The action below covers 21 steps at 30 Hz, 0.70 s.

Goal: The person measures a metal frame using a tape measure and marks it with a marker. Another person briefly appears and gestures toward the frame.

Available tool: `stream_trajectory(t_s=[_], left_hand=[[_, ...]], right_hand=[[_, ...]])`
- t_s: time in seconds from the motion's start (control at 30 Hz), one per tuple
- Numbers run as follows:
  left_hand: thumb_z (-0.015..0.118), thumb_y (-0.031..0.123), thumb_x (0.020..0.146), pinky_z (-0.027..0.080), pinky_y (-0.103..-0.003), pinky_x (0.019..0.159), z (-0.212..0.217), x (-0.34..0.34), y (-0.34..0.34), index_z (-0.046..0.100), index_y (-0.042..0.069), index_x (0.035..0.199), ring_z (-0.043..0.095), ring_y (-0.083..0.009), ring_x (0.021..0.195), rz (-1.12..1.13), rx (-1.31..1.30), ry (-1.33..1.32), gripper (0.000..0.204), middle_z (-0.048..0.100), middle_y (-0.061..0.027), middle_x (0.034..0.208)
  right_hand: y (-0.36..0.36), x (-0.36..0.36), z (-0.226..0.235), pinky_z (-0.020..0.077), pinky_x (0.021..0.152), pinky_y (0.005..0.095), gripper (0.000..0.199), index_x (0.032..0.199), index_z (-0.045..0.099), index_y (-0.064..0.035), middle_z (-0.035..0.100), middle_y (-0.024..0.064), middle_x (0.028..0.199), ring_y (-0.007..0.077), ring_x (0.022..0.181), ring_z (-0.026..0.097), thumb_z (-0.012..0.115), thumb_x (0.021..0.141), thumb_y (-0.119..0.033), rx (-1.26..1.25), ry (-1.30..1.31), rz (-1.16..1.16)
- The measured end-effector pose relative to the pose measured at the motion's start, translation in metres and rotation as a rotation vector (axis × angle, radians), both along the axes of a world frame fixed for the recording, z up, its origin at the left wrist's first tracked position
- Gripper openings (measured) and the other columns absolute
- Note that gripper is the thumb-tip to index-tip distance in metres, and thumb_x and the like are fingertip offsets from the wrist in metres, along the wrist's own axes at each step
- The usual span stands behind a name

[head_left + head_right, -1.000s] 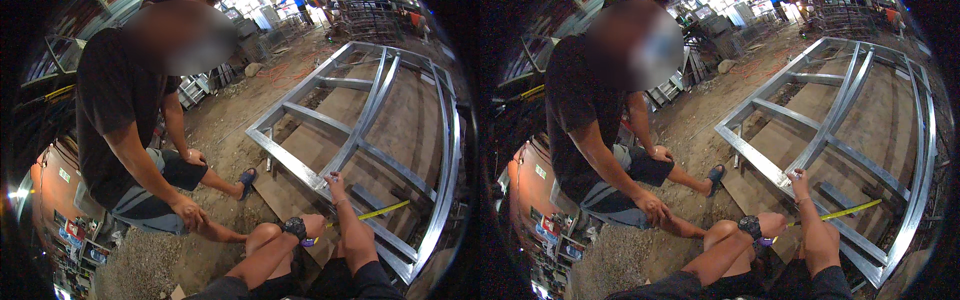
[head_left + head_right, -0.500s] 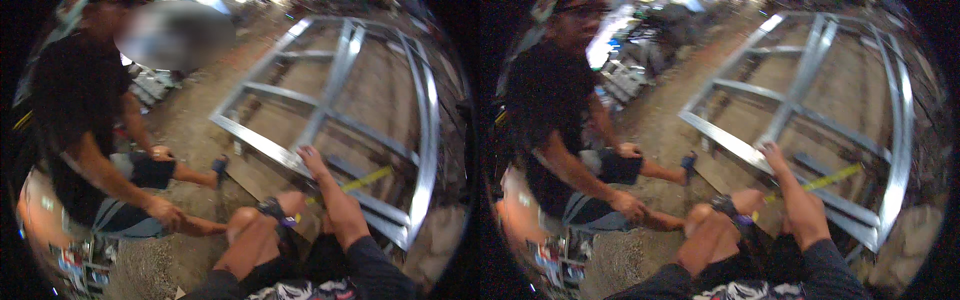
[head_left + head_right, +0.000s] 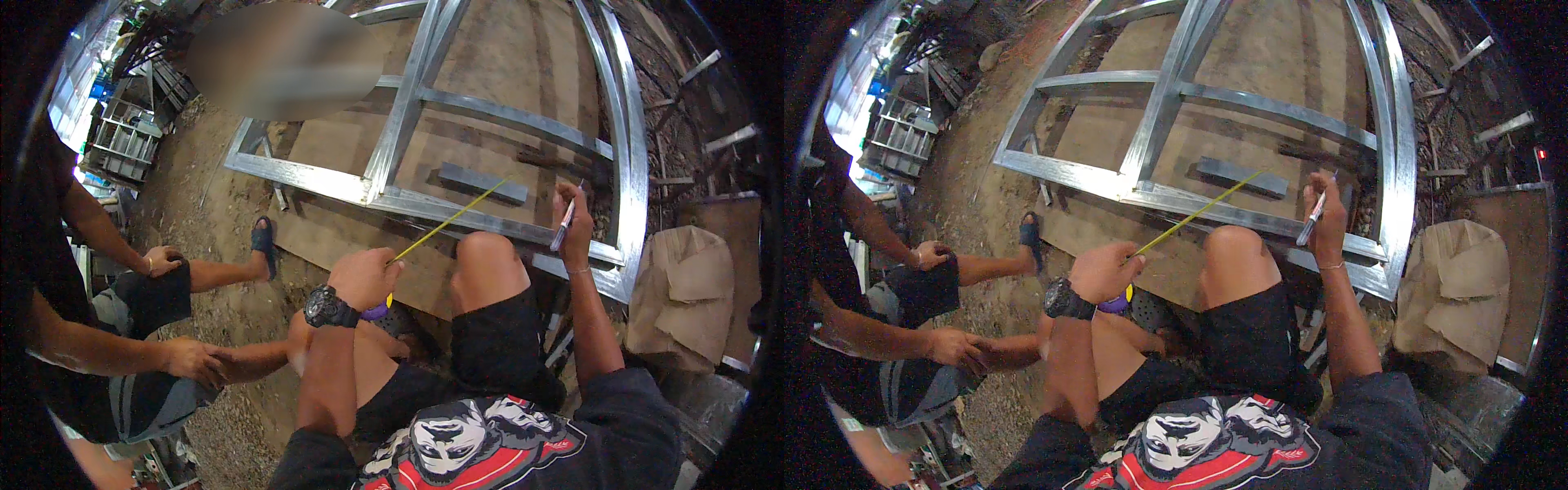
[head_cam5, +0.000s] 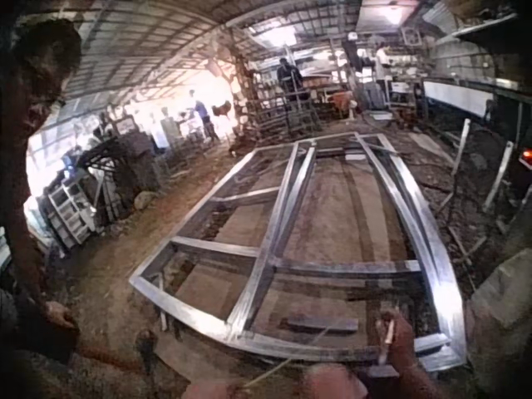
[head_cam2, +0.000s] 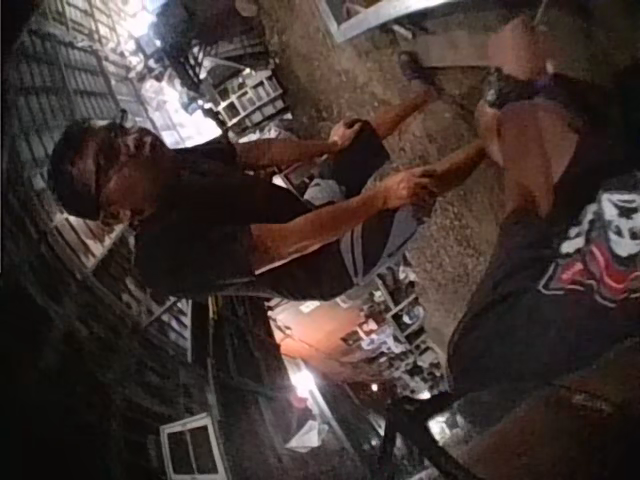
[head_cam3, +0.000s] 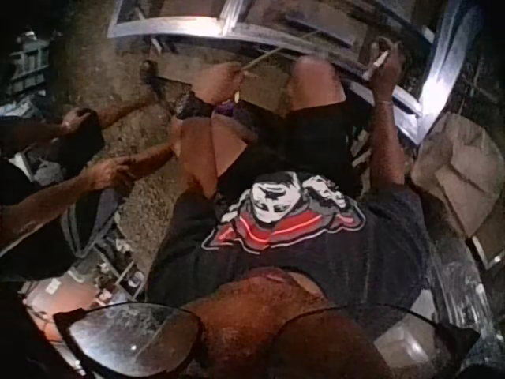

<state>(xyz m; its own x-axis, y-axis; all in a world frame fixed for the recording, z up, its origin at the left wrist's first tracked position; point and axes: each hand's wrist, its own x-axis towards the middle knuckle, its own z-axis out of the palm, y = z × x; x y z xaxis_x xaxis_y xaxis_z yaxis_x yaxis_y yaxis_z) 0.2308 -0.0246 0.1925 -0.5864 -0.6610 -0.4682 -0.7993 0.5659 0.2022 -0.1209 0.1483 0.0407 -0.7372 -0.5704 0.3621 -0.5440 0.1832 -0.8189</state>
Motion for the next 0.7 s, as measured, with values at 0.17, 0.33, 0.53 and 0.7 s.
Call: stream_trajectory(t_s=[0.17,0.33,0.53,0.7], left_hand=[[0.065,0.052,0.099,0.057,-0.050,0.079,-0.008,0.012,0.000,0.072,0.011,0.122,0.073,-0.0411,0.092,0.006,-0.036,0.055,0.048,0.075,-0.0192,0.094],[0.076,0.053,0.093,0.054,-0.045,0.070,-0.003,0.015,0.009,0.060,0.005,0.126,0.070,-0.0350,0.073,0.139,-0.114,0.200,0.060,0.067,-0.0176,0.075],[0.074,0.039,0.099,0.050,-0.036,0.063,0.022,0.010,0.012,0.058,0.004,0.126,0.065,-0.0190,0.066,0.162,0.141,0.205,0.047,0.064,-0.0106,0.073],[0.069,0.028,0.102,0.054,-0.040,0.074,0.008,0.009,0.033,0.060,0.003,0.124,0.066,-0.0231,0.080,0.062,0.431,0.424,0.034,0.068,-0.0168,0.093]], right_hand=[[0.029,0.004,-0.041,0.0542,0.100,0.0459,0.028,0.129,0.064,-0.0031,0.071,0.0206,0.125,0.0394,0.119,0.069,0.068,0.102,-0.012,0.062,0.146,-0.034],[0.038,0.012,-0.049,0.0526,0.104,0.0464,0.035,0.136,0.060,-0.0062,0.066,0.0187,0.138,0.0387,0.128,0.064,0.067,0.101,-0.008,0.061,0.316,0.016],[0.056,0.048,-0.038,0.0521,0.100,0.0452,0.036,0.134,0.063,-0.0065,0.070,0.0163,0.128,0.0362,0.116,0.067,0.070,0.098,-0.005,0.037,0.327,0.101],[0.088,0.101,-0.017,0.0521,0.091,0.0435,0.044,0.133,0.067,-0.0086,0.073,0.0162,0.107,0.0367,0.099,0.068,0.077,0.090,-0.007,0.031,0.206,0.291]])
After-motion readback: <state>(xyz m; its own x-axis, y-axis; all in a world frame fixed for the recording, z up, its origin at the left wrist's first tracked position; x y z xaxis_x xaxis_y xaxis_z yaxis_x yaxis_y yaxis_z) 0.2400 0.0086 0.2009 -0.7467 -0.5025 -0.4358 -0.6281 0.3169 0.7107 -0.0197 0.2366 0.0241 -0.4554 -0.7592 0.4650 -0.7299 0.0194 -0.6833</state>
